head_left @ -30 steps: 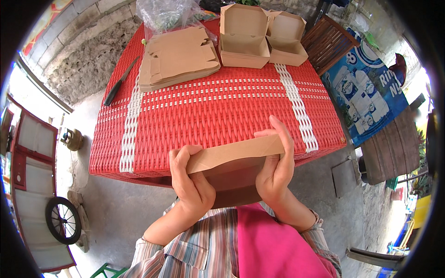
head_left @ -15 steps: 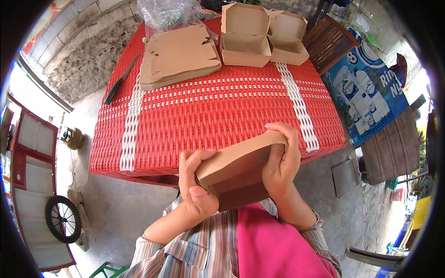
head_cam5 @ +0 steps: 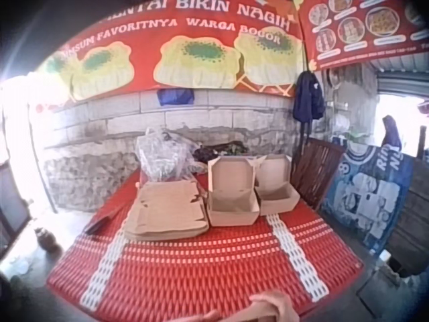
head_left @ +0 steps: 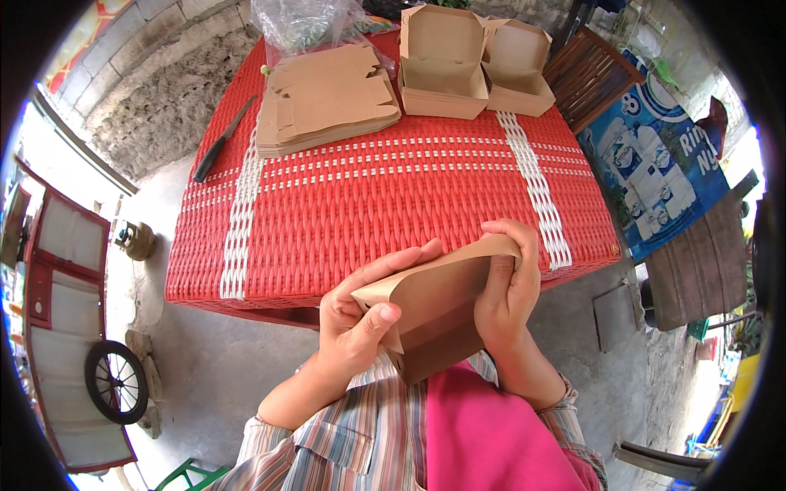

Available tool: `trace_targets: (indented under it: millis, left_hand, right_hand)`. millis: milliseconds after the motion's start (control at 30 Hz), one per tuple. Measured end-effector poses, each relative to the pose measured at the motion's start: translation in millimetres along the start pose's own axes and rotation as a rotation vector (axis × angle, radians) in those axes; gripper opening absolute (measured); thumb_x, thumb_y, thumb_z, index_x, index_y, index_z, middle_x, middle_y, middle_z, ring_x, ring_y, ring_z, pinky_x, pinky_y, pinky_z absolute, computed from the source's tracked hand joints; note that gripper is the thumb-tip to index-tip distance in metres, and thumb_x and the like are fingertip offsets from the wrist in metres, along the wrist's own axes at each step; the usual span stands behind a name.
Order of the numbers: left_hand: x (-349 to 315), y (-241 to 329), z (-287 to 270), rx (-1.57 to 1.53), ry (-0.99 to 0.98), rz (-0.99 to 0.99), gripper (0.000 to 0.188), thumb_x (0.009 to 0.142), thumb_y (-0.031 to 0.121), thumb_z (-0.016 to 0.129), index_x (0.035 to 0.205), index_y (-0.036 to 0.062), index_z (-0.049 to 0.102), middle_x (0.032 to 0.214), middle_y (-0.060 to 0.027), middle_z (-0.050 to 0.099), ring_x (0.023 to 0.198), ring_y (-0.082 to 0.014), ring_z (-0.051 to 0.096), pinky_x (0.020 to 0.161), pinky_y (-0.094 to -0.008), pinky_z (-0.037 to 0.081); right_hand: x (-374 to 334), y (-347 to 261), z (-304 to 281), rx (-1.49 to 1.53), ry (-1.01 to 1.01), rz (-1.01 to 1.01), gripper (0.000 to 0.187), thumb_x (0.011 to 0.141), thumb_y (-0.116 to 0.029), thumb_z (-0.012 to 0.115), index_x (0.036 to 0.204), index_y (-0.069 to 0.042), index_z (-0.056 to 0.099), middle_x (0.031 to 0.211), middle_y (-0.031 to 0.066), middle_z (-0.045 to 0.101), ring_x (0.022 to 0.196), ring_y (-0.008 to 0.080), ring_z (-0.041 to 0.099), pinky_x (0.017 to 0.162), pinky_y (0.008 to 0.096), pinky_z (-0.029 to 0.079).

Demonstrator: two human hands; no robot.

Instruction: The person assembles small cardboard boxes by hand on a red woven table. They fold flat cardboard pieces along pre-scored lines, tuck flaps into slots, and secure the structure to form finished boxes. The person handles multiple units sequentially, placing completed boxes on the table.

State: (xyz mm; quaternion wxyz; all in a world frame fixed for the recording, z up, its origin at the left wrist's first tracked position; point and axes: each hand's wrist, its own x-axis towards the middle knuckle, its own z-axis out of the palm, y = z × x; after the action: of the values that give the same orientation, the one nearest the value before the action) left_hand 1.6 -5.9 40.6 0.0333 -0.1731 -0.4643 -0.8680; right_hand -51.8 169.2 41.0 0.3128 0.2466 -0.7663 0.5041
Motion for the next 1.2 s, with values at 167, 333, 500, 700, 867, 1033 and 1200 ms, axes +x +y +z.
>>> trace_targets:
  millis: [167,333,500,700,867,1033,1200]
  left_hand:
    - [4,-1,-4,0.12,0.088,0.078,0.04,0.098,0.017,0.059,0.129,-0.0086,0.054,0.128,-0.0274,0.058,0.123,-0.035,0.057,0.104,-0.0445,0.046]
    - [5,4,-13,0.101,0.136,0.074,0.035,0.099,0.017,0.058,0.121,-0.0092,0.059,0.121,-0.0272,0.063,0.118,-0.0348,0.06,0.099,-0.0448,0.05]
    - [3,3,-14,0.079,0.184,0.054,0.033,0.097,0.018,0.06,0.118,-0.0078,0.061,0.117,-0.0277,0.064,0.116,-0.0361,0.061,0.098,-0.047,0.051]
    - [1,-2,-15,0.035,0.178,0.04,0.031,0.096,0.018,0.062,0.115,-0.007,0.062,0.114,-0.025,0.066,0.113,-0.0365,0.063,0.098,-0.0484,0.051]
    - [-4,-4,-21,0.084,0.169,0.027,0.031,0.096,0.02,0.063,0.112,-0.0065,0.064,0.11,-0.0191,0.069,0.105,-0.0253,0.066,0.092,-0.0378,0.053]
    - [-9,-9,-24,0.19,0.237,0.056,0.032,0.098,0.026,0.062,0.104,-0.0056,0.066,0.075,-0.0046,0.066,0.067,-0.0081,0.06,0.061,-0.0225,0.045]
    - [-7,1,-6,0.251,0.32,0.009,0.031,0.099,0.024,0.059,0.085,-0.0032,0.064,0.057,0.0059,0.052,0.053,-0.0004,0.044,0.048,-0.0198,0.03]
  right_hand:
    - [2,-3,0,0.161,-0.068,-0.022,0.033,0.104,-0.019,0.038,0.123,0.006,0.05,0.11,0.0186,0.06,0.095,0.0258,0.06,0.084,0.0335,0.047]
    - [-1,-2,-8,0.597,-0.167,0.259,0.054,0.106,-0.032,0.023,0.136,0.008,0.044,0.12,0.0154,0.059,0.097,0.0168,0.057,0.088,0.0291,0.044]
    - [3,-2,-5,0.661,-0.164,0.274,0.046,0.104,-0.032,0.048,0.132,0.004,0.053,0.125,0.0089,0.061,0.095,0.0094,0.056,0.084,0.0231,0.045]
    - [5,-3,-13,0.499,-0.171,0.263,0.034,0.098,-0.03,0.061,0.114,0.0,0.065,0.095,0.0024,0.069,0.077,0.0042,0.057,0.069,0.0192,0.046]
    - [2,-2,-16,0.457,-0.157,0.318,0.02,0.093,-0.018,0.068,0.102,-0.001,0.065,0.08,-0.0016,0.065,0.072,0.0034,0.054,0.064,0.0205,0.045]
    - [5,-7,-16,0.394,-0.168,0.331,0.013,0.093,-0.013,0.068,0.097,-0.002,0.064,0.075,-0.0016,0.062,0.068,0.0036,0.054,0.059,0.0209,0.043]
    - [7,-15,-22,0.261,-0.237,0.351,0.009,0.093,-0.01,0.066,0.093,-0.002,0.062,0.073,0.0032,0.061,0.06,0.0094,0.054,0.055,0.0244,0.043]
